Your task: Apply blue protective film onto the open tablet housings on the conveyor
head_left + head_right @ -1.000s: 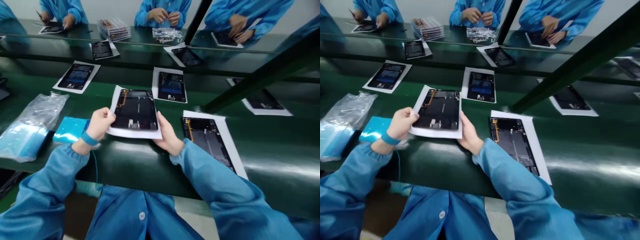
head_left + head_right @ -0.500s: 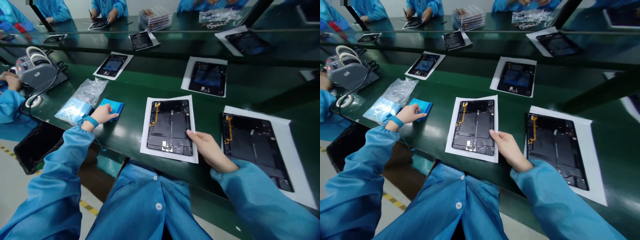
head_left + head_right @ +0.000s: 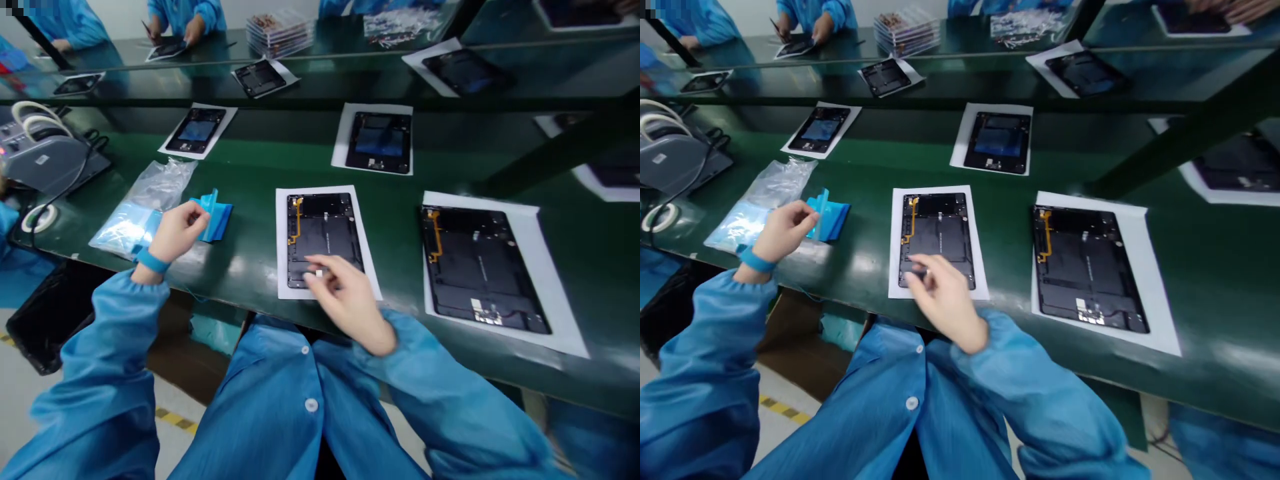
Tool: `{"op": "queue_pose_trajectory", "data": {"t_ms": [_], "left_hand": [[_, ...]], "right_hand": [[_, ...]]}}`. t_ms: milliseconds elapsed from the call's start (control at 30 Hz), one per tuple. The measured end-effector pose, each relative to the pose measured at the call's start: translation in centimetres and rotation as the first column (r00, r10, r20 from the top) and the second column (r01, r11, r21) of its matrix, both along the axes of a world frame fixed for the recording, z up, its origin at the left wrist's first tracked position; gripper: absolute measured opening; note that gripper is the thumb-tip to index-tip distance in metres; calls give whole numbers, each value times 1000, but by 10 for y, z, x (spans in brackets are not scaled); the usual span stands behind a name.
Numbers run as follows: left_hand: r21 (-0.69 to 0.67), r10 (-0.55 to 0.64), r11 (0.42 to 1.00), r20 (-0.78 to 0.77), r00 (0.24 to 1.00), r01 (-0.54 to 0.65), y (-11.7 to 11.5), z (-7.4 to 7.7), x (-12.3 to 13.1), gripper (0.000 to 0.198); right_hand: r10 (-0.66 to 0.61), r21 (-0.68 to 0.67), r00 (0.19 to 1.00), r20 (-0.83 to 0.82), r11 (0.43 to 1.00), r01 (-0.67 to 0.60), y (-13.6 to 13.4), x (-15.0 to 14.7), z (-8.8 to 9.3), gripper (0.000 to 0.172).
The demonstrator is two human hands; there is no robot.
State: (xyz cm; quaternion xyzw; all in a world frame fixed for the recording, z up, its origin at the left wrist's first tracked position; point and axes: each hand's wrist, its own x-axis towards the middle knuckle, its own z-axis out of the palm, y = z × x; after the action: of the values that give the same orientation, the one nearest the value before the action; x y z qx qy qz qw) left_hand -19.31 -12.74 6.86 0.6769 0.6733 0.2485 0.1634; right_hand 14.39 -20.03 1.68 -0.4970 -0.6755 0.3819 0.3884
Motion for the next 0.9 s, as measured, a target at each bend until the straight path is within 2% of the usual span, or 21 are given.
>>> {"op": "queue_pose_trajectory", "data": {"t_ms": [67, 133, 200, 267, 333, 500, 567, 700, 800, 900], "left_hand": [[39, -131, 991, 74, 989, 129, -25, 12, 34, 23], [-20, -335, 940, 143, 931, 341, -46, 19, 65, 22], [-87, -446, 876, 225, 866, 474, -58, 19, 85, 22], [-129, -480, 840, 279, 832, 527, -61, 13, 94, 22], [-150, -494, 822, 294, 818, 550, -58, 6, 96, 21], [-166, -521, 796, 301, 799, 582, -55, -4, 96, 20], [-166, -512, 804, 294, 807, 571, -56, -6, 97, 21], [-121, -495, 838, 242, 835, 532, -61, -11, 96, 23], [-82, -494, 857, 143, 857, 508, -60, -7, 89, 23], [26, -406, 913, -64, 912, 408, -47, 7, 67, 20]], "right_hand": [[95, -37, 987, -131, 994, -101, 2, -27, 6, 49], [142, -91, 969, -201, 982, -163, 5, -46, 9, 61], [159, -143, 966, -205, 971, -190, 4, -54, 8, 51], [164, -172, 968, -191, 965, -197, 0, -54, 6, 30], [157, -183, 968, -193, 964, -193, -5, -52, 3, 20], [157, -123, 972, -175, 976, -180, -11, -49, 1, 14], [155, -111, 974, -166, 978, -175, -12, -49, 1, 13], [90, -168, 967, -240, 977, -132, -12, -48, -8, 18], [16, -154, 970, -243, 987, -55, -11, -41, -14, 18], [-143, -49, 975, -169, 989, 137, -16, -32, -14, 16]]}}
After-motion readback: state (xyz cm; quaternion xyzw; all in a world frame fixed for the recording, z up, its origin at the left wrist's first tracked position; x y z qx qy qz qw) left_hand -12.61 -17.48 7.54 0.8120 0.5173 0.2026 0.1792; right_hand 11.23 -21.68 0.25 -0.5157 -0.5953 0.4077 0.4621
